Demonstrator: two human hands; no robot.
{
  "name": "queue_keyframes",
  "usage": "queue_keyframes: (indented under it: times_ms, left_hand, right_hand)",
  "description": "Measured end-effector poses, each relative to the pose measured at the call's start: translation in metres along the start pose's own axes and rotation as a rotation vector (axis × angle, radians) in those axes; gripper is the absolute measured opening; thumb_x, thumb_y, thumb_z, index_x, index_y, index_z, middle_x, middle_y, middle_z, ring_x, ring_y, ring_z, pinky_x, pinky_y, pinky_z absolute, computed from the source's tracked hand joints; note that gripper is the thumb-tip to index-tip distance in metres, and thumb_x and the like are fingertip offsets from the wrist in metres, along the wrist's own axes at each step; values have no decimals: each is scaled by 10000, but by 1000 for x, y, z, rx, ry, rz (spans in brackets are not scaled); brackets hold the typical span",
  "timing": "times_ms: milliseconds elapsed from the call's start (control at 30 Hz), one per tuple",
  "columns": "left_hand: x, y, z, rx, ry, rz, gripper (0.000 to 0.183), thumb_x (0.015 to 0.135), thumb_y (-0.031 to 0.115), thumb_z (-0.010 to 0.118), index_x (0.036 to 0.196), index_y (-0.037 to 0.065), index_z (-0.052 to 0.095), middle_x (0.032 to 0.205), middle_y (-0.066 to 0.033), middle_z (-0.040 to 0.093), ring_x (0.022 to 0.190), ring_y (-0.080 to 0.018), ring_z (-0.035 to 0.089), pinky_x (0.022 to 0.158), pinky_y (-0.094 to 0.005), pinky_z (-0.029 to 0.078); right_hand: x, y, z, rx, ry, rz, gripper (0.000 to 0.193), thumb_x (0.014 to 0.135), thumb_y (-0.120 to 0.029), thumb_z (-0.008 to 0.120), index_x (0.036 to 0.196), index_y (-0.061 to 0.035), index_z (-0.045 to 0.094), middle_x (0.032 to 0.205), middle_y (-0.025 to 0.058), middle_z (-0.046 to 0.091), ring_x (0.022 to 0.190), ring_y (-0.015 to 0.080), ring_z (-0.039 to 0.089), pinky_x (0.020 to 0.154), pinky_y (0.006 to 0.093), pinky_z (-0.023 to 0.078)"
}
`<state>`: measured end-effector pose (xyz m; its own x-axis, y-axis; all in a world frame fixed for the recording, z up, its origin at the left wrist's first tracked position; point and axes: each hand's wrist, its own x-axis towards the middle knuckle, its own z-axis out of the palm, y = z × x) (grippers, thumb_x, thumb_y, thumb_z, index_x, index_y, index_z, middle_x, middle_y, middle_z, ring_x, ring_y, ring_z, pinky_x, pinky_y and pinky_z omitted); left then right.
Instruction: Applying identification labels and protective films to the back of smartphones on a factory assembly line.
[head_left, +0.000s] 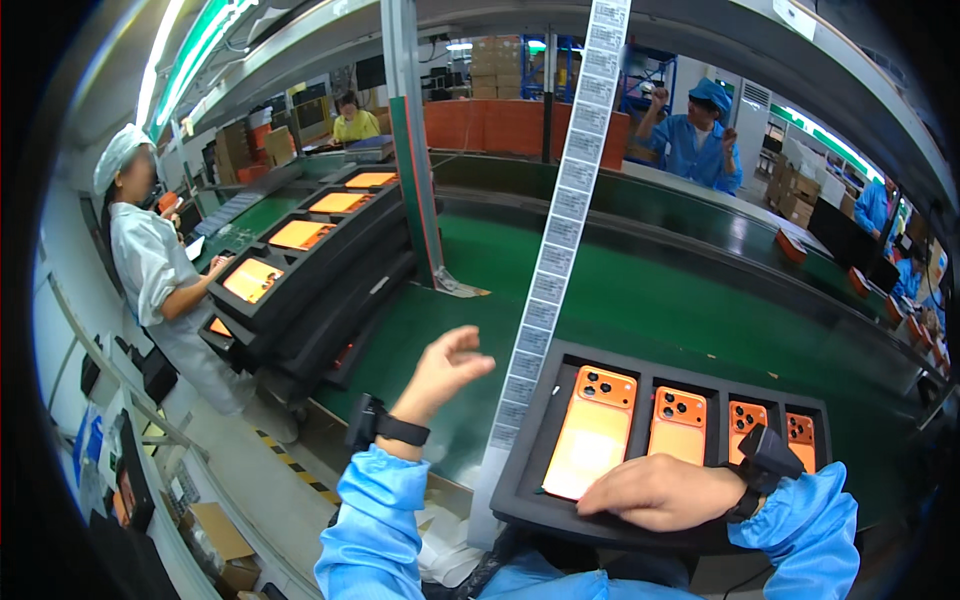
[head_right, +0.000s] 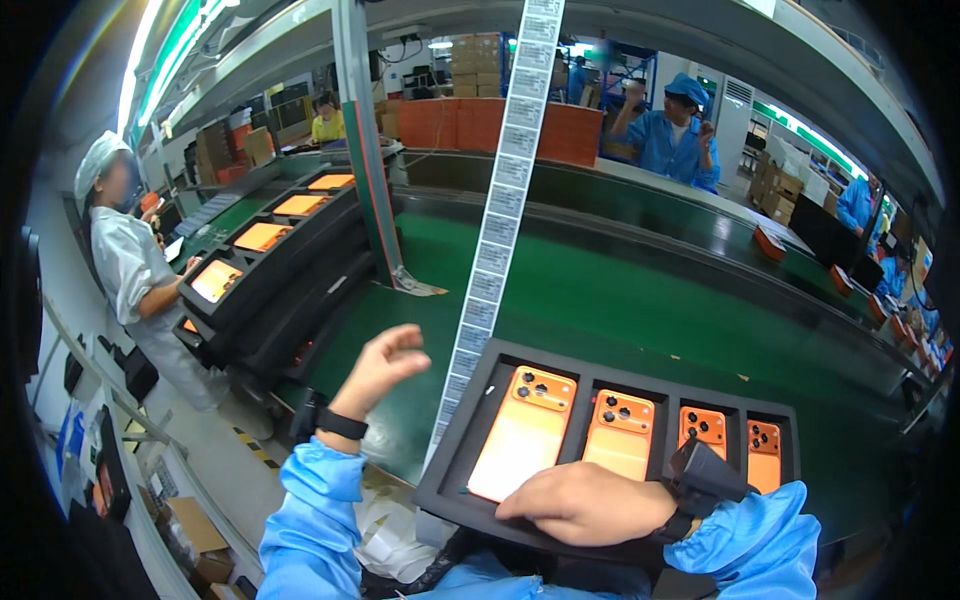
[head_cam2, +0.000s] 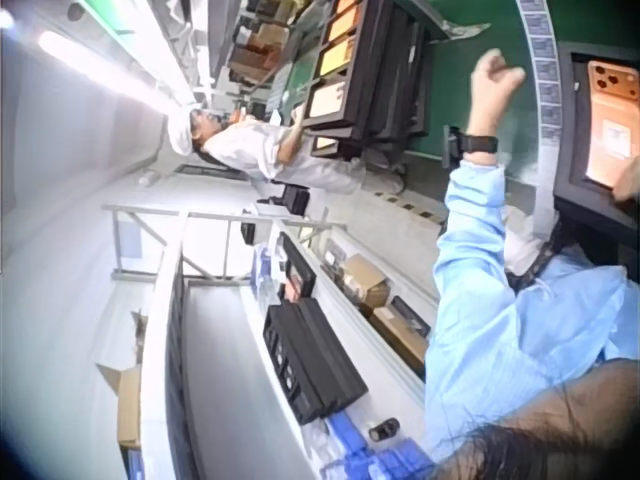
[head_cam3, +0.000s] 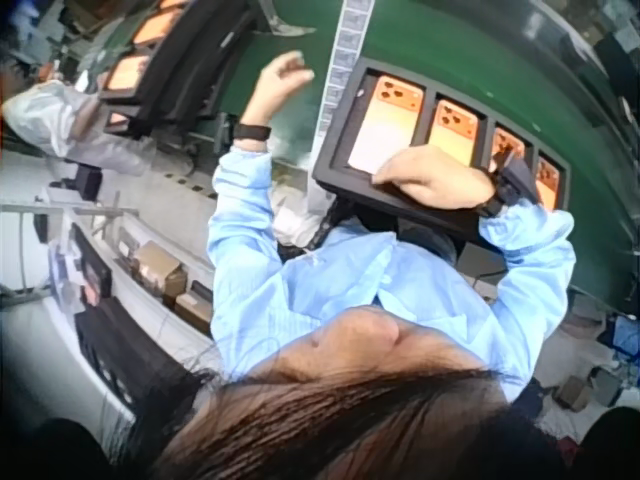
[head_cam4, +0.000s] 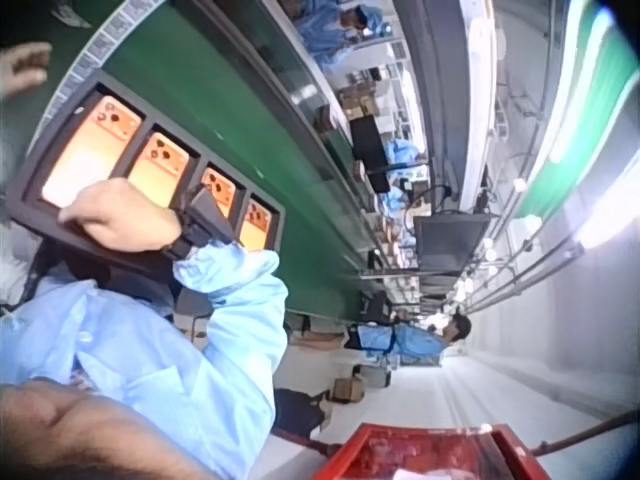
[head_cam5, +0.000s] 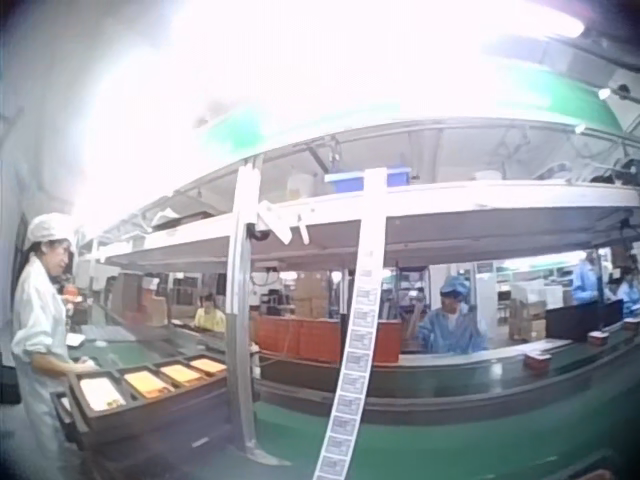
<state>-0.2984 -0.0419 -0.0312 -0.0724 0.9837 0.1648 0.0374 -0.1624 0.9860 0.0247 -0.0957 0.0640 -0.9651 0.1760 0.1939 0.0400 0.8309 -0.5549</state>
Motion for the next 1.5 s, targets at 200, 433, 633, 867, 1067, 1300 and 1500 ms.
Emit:
queue_keyframes:
  times_ms: [200,433,633,867,1067,1300,1500]
  left_hand:
    - [-25,-80,16,-26,-178,-413,489,813,271,727,1144,-50,565,901,-106,656,804,-143,616,663,-255,494]
    - [-88,20,-8,-248,-65,-226,223,899,170,598,888,-39,676,774,-46,669,680,-86,599,604,-222,460]
    - [-155,96,13,-144,-127,-115,283,952,172,543,977,-76,676,911,-90,687,812,-99,609,739,-231,482]
    - [-170,104,39,-247,-30,-128,275,936,118,510,949,-116,654,931,-160,684,825,-170,652,750,-276,506]
    - [-170,96,44,-351,63,-147,255,927,104,511,890,-104,655,875,-166,679,749,-186,663,699,-297,543]
    - [-145,105,48,-322,-57,-222,327,957,212,508,934,-81,652,866,-92,665,747,-116,616,661,-243,484]
    - [-136,100,51,392,124,-31,305,785,169,743,954,-57,626,816,-97,652,642,-118,566,570,-271,449]
  right_hand:
    - [18,19,2,-113,361,76,203,806,-9,634,1008,-19,651,958,104,656,908,259,622,794,356,494]
    - [53,1,23,-335,549,-80,289,734,-132,722,1002,-57,644,1000,65,585,917,261,550,781,377,468]
    - [76,-29,46,-214,612,-142,367,706,-210,756,1021,-48,658,1007,85,588,916,267,555,779,382,462]
    - [73,-31,54,-333,701,-217,294,672,-166,733,942,-58,689,895,43,620,865,226,567,717,350,441]
    - [73,-33,56,-572,754,-352,253,631,-105,653,865,-14,680,832,21,588,862,183,575,696,323,409]
    - [59,-34,41,-458,761,-392,289,601,-113,678,886,-72,709,966,26,632,876,216,538,693,335,387]
    - [3,-49,-21,-244,733,-213,305,655,-78,720,959,-75,696,887,42,621,843,252,547,734,377,414]
